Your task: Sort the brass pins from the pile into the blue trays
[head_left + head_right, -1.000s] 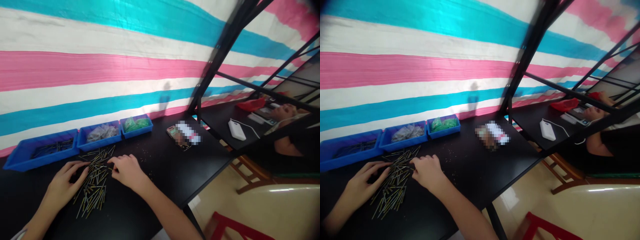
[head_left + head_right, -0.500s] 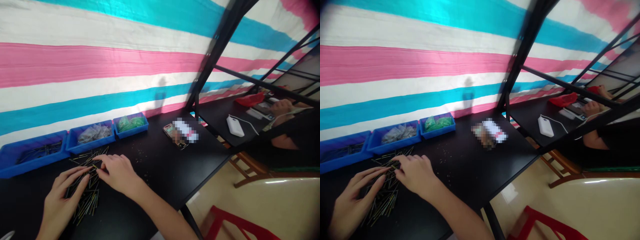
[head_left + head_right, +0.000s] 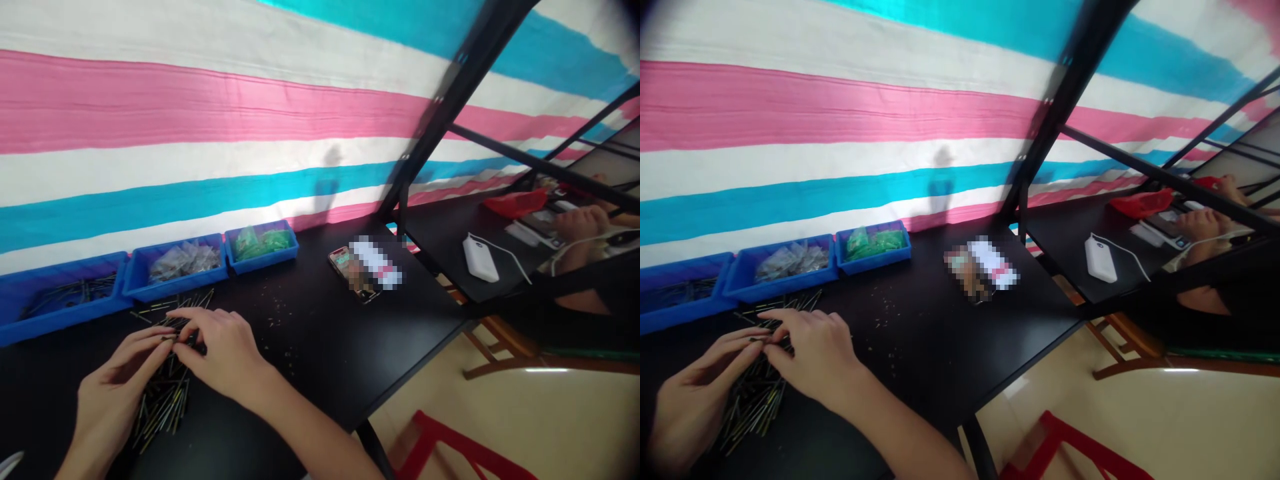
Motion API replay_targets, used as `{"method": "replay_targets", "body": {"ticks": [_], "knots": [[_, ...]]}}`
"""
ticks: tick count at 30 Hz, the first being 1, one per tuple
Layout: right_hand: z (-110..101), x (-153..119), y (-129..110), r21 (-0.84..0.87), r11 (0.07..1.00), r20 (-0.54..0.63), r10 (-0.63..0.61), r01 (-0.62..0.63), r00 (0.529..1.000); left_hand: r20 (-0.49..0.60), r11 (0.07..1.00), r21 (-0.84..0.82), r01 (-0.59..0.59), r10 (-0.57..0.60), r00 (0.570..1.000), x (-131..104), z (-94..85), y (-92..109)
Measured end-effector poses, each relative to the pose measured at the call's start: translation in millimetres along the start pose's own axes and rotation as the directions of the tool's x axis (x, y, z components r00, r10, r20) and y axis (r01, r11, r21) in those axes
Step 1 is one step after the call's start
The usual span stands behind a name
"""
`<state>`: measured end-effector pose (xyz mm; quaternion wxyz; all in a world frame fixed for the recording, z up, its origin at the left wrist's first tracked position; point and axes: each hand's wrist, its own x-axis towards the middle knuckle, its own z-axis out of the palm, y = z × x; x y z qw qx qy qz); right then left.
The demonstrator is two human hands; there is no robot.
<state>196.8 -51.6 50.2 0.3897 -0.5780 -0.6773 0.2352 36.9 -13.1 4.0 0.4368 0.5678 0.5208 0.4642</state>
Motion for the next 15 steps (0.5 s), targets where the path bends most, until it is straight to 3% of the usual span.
{"method": "replay_targets", "body": {"ticks": [7, 15], "knots": [[16, -2, 9, -0.089, 0.996, -0.019, 0.008, -0.009, 1.000, -0.006, 0.982, 0.166, -0.089, 0.092, 0.996, 5, -17.6, -16], [21, -1, 10, -0.068, 0.997, -0.015, 0.034, -0.035, 0.999, 0.032, 0.975, 0.200, -0.094, 0.089, 0.995, -1, -13.5, -8]]}}
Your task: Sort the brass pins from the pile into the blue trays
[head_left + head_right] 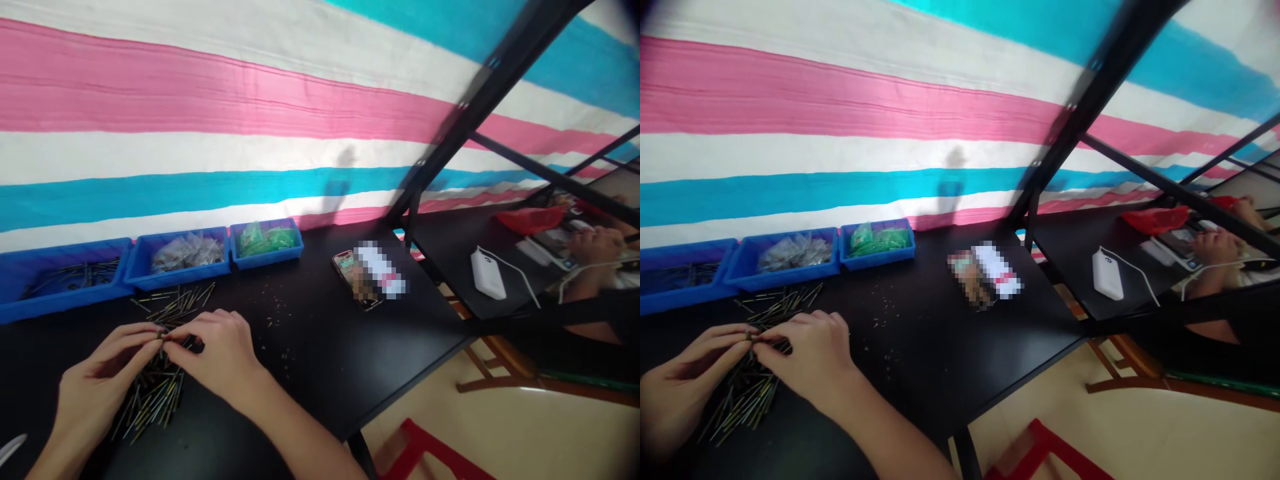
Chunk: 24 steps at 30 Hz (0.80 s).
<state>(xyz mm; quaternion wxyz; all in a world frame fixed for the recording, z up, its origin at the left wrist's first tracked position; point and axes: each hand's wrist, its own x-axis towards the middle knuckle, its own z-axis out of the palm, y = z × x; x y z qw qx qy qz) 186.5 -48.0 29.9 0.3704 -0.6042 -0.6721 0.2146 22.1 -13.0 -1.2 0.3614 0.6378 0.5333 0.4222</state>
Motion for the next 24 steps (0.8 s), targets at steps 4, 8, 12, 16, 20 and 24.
{"method": "replay_targets", "body": {"ticks": [4, 8, 12, 16, 20, 24], "knots": [[2, -1, -3, 0.014, 0.999, 0.031, 0.029, -0.029, 0.999, -0.009, 1.000, 0.014, -0.009, 0.010, 1.000, -2, -0.7, 2], [4, -3, -7, 0.010, 0.999, 0.060, 0.035, -0.036, 0.998, -0.004, 1.000, 0.004, -0.016, 0.016, 1.000, -2, -0.6, 2], [1, -2, -9, 0.006, 1.000, 0.090, 0.025, -0.025, 0.996, 0.000, 1.000, -0.015, 0.000, 0.000, 1.000, -3, 0.0, 6], [-6, 0, -8, 0.024, 0.999, 0.053, 0.028, -0.029, 0.998, -0.008, 0.999, -0.037, -0.001, 0.001, 1.000, -4, 2.1, 15], [-12, 1, -6, 0.099, 0.995, 0.001, 0.004, -0.004, 1.000, -0.027, 0.994, -0.111, 0.009, -0.012, 1.000, -6, 3.3, 22], [-17, 0, -12, 0.254, 0.967, -0.026, -0.026, 0.032, 0.999, -0.045, 0.981, -0.193, 0.008, -0.017, 0.999, -9, 0.9, 24]]}}
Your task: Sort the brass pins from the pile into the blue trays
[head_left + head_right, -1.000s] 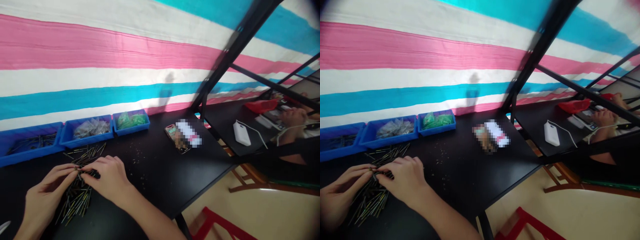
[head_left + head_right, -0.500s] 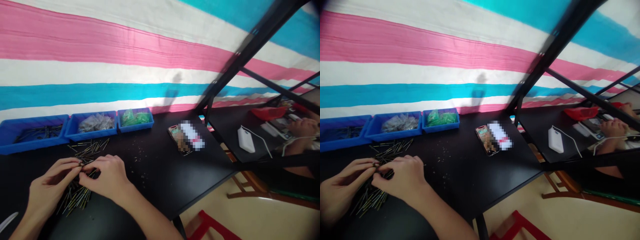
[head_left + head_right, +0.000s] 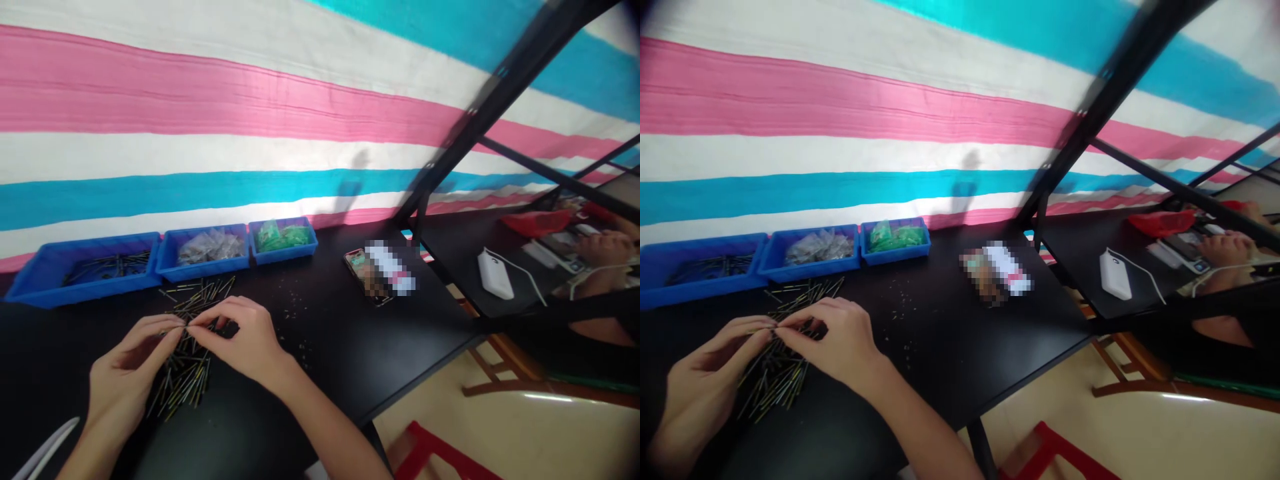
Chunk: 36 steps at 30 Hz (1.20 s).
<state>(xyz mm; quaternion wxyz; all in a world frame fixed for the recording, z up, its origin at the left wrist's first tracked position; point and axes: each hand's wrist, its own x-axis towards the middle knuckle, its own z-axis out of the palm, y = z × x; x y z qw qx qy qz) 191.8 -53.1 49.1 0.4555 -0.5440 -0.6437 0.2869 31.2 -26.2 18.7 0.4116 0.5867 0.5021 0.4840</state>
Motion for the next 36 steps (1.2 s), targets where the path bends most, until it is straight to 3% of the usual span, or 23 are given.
{"method": "replay_targets", "body": {"ticks": [5, 10, 13, 20, 23, 27, 29, 31, 33, 36], "knots": [[0, -1, -9, 0.151, 0.988, -0.016, 0.039, -0.037, 0.999, 0.039, 0.999, -0.036, -0.029, 0.030, 0.999, -6, -1.8, 3], [8, -2, -5, 0.181, 0.983, -0.039, 0.005, 0.002, 0.999, 0.239, 0.985, 0.133, -0.114, 0.079, 0.968, -7, -1.5, 4], [12, -3, -3, 0.159, 0.987, -0.023, -0.006, 0.009, 1.000, 0.262, 0.963, 0.190, -0.193, 0.139, 0.955, -6, -1.3, 6], [6, 2, 3, 0.181, 0.983, -0.148, 0.027, 0.000, 0.989, 0.169, 0.957, 0.177, -0.229, 0.200, 0.965, -6, -1.6, 16], [5, 3, 8, 0.144, 0.989, -0.103, 0.049, -0.034, 0.993, 0.099, 0.976, 0.143, -0.162, 0.148, 0.984, -3, -4.6, 20], [6, 1, 9, 0.063, 0.998, -0.058, 0.016, -0.012, 0.998, -0.110, 0.991, 0.113, -0.076, 0.088, 0.990, 19, -14.9, 19], [7, -1, 8, 0.034, 0.999, -0.037, -0.015, 0.017, 0.999, -0.250, 0.989, 0.109, -0.099, 0.124, 0.960, 39, -24.4, 15], [7, -2, 8, 0.017, 0.999, -0.012, -0.032, 0.033, 0.999, -0.316, 0.983, 0.144, -0.113, 0.154, 0.936, 59, -35.7, 11], [7, -3, 8, 0.006, 0.999, 0.008, -0.042, 0.042, 0.999, -0.319, 0.965, 0.235, -0.113, 0.187, 0.929, 72, -45.3, 8], [8, -2, 12, -0.018, 0.999, 0.021, -0.041, 0.041, 0.999, -0.214, 0.922, 0.350, -0.165, 0.250, 0.944, 69, -49.1, 9]]}}
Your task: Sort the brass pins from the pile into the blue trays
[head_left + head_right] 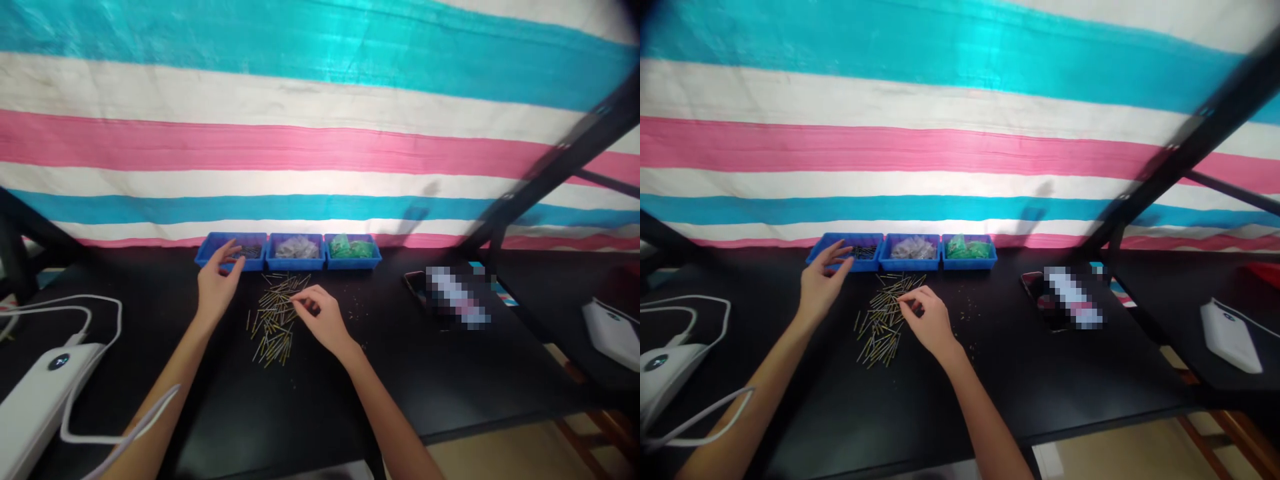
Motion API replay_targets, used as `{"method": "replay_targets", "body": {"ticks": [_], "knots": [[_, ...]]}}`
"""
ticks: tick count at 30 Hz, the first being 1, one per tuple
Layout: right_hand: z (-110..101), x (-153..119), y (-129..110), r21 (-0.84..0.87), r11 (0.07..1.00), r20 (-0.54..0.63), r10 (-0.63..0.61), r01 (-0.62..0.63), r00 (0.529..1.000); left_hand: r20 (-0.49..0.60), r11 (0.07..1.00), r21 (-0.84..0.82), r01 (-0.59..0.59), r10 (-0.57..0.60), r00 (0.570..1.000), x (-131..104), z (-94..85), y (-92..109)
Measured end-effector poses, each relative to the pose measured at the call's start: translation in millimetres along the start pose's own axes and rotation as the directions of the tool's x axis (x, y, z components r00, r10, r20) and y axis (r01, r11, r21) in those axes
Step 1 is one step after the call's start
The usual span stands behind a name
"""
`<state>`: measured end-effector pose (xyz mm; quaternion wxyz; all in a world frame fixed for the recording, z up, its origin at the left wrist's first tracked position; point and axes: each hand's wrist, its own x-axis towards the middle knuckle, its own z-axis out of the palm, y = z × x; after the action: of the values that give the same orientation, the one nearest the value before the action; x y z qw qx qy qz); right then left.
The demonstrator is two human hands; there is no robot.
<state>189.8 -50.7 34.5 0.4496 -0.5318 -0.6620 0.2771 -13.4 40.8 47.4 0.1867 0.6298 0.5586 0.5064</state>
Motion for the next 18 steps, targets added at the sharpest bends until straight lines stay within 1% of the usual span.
{"method": "replay_targets", "body": {"ticks": [2, 3, 5, 7, 9, 10, 11, 12, 14, 16, 18], "knots": [[0, 1, 3, -0.026, 1.000, -0.003, 0.013, -0.013, 1.000, 0.083, 0.989, 0.075, -0.128, 0.121, 0.989, -14, 0.8, 6], [0, 2, 5, -0.044, 0.999, -0.010, 0.020, -0.020, 1.000, 0.141, 0.970, 0.118, -0.212, 0.195, 0.971, -22, 2.1, 9], [-3, 3, 7, -0.097, 0.995, -0.039, 0.022, -0.025, 0.999, 0.287, 0.912, 0.188, -0.365, 0.304, 0.908, -37, 5.5, 14], [-8, 5, 10, -0.163, 0.986, -0.083, 0.010, -0.023, 0.997, 0.440, 0.858, 0.205, -0.472, 0.350, 0.827, -46, 8.2, 16], [-15, 7, 14, -0.223, 0.974, -0.147, 0.004, -0.037, 0.989, 0.531, 0.815, 0.192, -0.546, 0.382, 0.757, -48, 9.2, 14], [-19, 8, 16, -0.246, 0.968, -0.181, 0.007, -0.053, 0.983, 0.549, 0.798, 0.185, -0.574, 0.401, 0.733, -47, 9.0, 11], [-23, 9, 18, -0.262, 0.962, -0.214, 0.015, -0.072, 0.977, 0.549, 0.782, 0.185, -0.596, 0.421, 0.722, -45, 8.5, 7], [-26, 10, 19, -0.273, 0.958, -0.243, 0.023, -0.091, 0.970, 0.534, 0.769, 0.189, -0.610, 0.441, 0.721, -42, 7.7, 3], [-29, 11, 22, -0.286, 0.951, -0.272, 0.038, -0.118, 0.962, 0.503, 0.757, 0.228, -0.613, 0.447, 0.740, -37, 6.0, -4], [-28, 11, 23, -0.294, 0.948, -0.259, 0.046, -0.124, 0.965, 0.479, 0.747, 0.268, -0.608, 0.445, 0.757, -34, 4.9, -7], [-22, 9, 22, -0.304, 0.946, -0.215, 0.050, -0.116, 0.975, 0.503, 0.739, 0.295, -0.606, 0.419, 0.756, -35, 5.4, -8]]}}
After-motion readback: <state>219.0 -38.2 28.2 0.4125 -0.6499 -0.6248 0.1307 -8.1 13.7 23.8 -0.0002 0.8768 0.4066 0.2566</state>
